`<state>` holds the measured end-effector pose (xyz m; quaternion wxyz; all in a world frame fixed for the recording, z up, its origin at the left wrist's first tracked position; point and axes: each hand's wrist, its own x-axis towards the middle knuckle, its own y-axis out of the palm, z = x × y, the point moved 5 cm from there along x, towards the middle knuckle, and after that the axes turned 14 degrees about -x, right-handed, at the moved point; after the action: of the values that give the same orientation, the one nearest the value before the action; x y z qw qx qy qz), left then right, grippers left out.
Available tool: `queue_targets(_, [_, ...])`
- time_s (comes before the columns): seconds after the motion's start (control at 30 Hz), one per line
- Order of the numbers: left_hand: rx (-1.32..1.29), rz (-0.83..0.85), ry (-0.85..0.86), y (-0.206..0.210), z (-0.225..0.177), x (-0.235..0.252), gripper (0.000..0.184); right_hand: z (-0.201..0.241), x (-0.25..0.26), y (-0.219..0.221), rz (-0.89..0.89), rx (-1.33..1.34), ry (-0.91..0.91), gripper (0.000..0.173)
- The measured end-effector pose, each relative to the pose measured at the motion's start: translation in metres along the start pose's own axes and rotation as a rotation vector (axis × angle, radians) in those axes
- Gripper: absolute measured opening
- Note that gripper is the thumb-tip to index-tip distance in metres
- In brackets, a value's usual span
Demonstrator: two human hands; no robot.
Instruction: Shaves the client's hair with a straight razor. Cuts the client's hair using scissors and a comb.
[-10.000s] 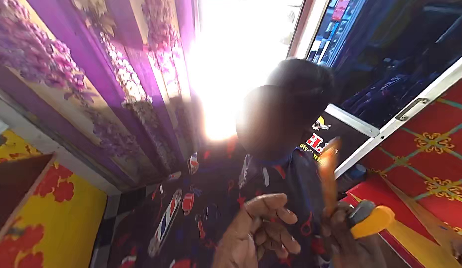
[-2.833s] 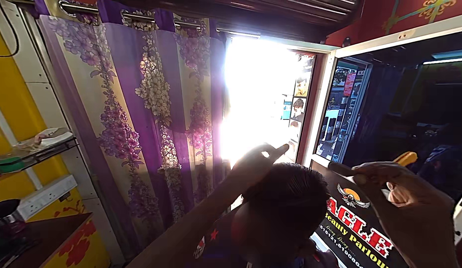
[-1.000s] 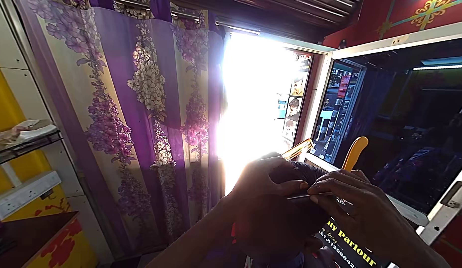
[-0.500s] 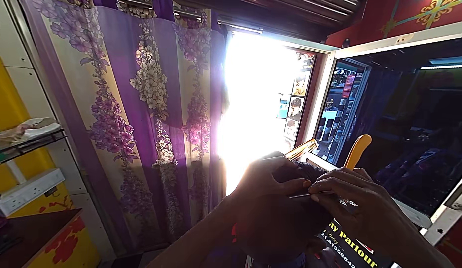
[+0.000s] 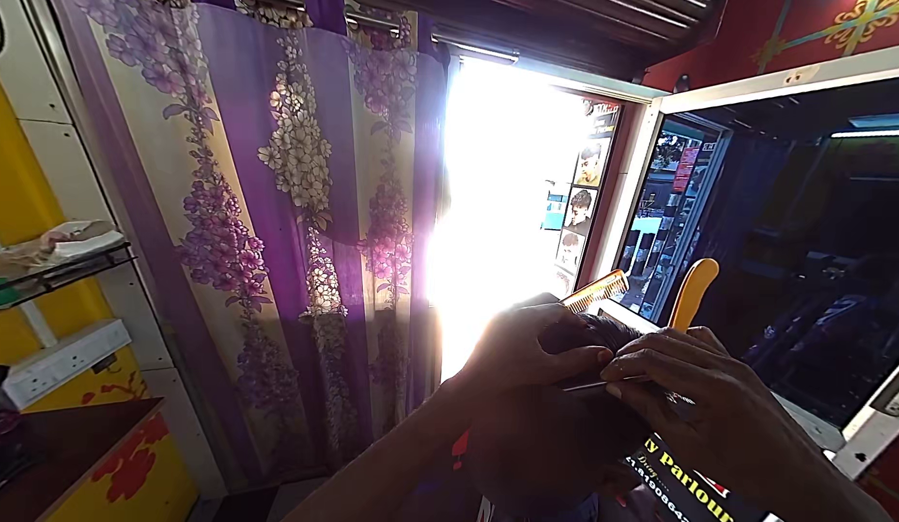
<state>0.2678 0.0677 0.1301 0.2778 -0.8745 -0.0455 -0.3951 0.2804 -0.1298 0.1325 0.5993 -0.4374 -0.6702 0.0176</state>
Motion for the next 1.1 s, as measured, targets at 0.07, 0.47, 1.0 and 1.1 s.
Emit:
queue_targets(0.07, [-0.002, -0.004, 0.002, 0.000, 0.000, 0.000, 0.033, 0.000, 0.001, 0.000, 0.005, -0.009, -0.003, 0.016])
queue_targets(0.47, [-0.037, -0.517, 0.145, -0.048, 0.029, -0.020, 0.018, -0.026, 0.000, -0.037, -0.281, 0.110, 0.290, 0.018])
queue_targets(1.0, [-0.138, -0.149, 0.249, -0.020, 0.036, -0.024, 0.032, 0.014, 0.013, -0.014, -0.094, -0.019, 0.168, 0.014])
queue_targets(1.1, [-0.159, -0.173, 0.248, -0.020, 0.037, -0.022, 0.028, 0.017, 0.014, -0.006, -0.056, -0.055, 0.127, 0.015])
